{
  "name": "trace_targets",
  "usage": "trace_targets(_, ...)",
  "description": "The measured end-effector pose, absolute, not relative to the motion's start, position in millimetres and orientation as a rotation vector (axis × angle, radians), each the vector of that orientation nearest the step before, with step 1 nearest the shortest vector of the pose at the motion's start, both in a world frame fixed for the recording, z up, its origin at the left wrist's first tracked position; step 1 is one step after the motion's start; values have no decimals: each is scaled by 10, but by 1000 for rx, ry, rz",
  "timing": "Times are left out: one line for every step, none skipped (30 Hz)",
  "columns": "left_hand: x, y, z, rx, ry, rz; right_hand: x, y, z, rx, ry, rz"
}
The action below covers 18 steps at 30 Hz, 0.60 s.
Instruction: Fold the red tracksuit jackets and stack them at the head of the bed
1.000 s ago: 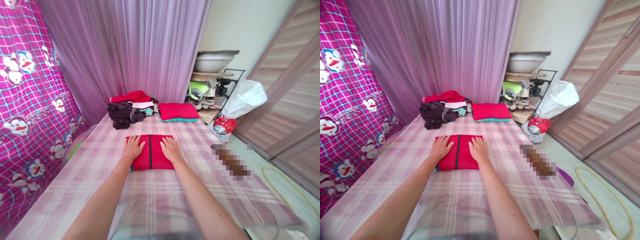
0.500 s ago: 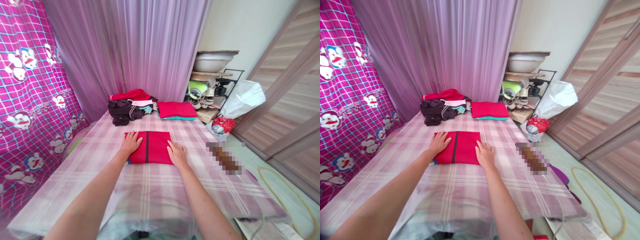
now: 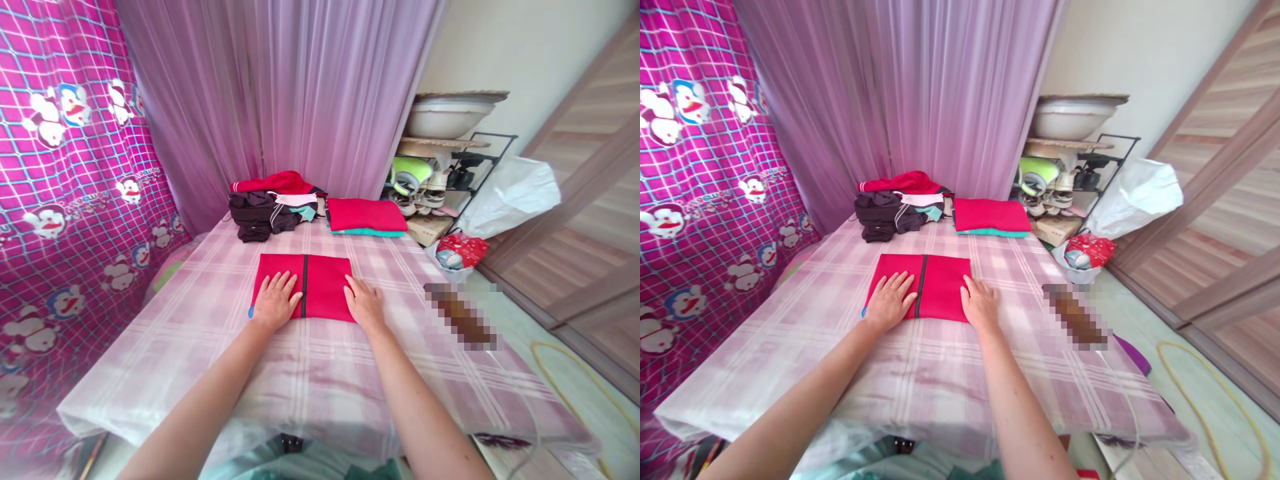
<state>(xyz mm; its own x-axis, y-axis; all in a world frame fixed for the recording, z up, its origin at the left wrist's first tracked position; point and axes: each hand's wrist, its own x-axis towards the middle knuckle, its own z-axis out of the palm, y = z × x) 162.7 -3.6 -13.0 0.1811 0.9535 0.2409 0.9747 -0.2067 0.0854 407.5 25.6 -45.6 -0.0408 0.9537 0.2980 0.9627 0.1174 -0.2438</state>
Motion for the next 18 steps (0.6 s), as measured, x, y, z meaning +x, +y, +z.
trace_targets(1577,-48,-132,-2336,-1923,-380,4077,259,-461,-1857,-2020,-40)
trace_targets(1528,-62,-140,-2325,-1931,-393,4079,261,-467,-1853,-2020,-49)
trace_targets(1479,-79,-152,-2312,-1946,-411,4082,263,-474,-1849,-2020,-58)
trace_targets(1430,-96,-169,-2298,-1972,-433,4085,265,-480,-1842,-2020,-67)
trace_targets(1381,-110,-188,-2282,-2007,-462,4087,267,-486,-1834,-2019,-77)
trace_targets(1333,-121,-207,-2261,-2053,-495,4089,268,-492,-1827,-2017,-87)
trace_targets(1285,-127,-224,-2235,-2111,-533,4090,270,-497,-1823,-2013,-95)
trace_targets(1239,-127,-237,-2207,-2177,-575,4091,272,-501,-1820,-2009,-101)
trace_targets(1195,-123,-246,-2177,-2248,-618,4092,274,-506,-1817,-2006,-106)
trace_targets(1155,-116,-250,-2145,-2321,-658,4093,276,-511,-1815,-2004,-110)
trace_targets(1118,-107,-251,-2114,-2390,-689,4095,278,-517,-1812,-2001,-115)
trace_targets(1087,-98,-250,-2088,-2446,-710,4098,280,-524,-1809,-1998,-121)
trace_targets(1063,-90,-249,-2070,-2483,-721,4101,283,-532,-1804,-1994,-130)
trace_targets(1044,-83,-247,-2058,-2501,-727,4104,285,-540,-1798,-1991,-141)
trace_targets(1031,-77,-247,-2051,-2503,-731,4108,288,-549,-1794,-1989,-149)
trace_targets(1022,-74,-247,-2048,-2496,-738,4112,290,-557,-1789,-1987,-155)
trace_targets(1016,-73,-248,-2045,-2488,-747,4116,291,-564,-1784,-1987,-158)
trace_targets(1011,-72,-249,-2042,-2485,-756,4120,292,-570,-1780,-1986,-157)
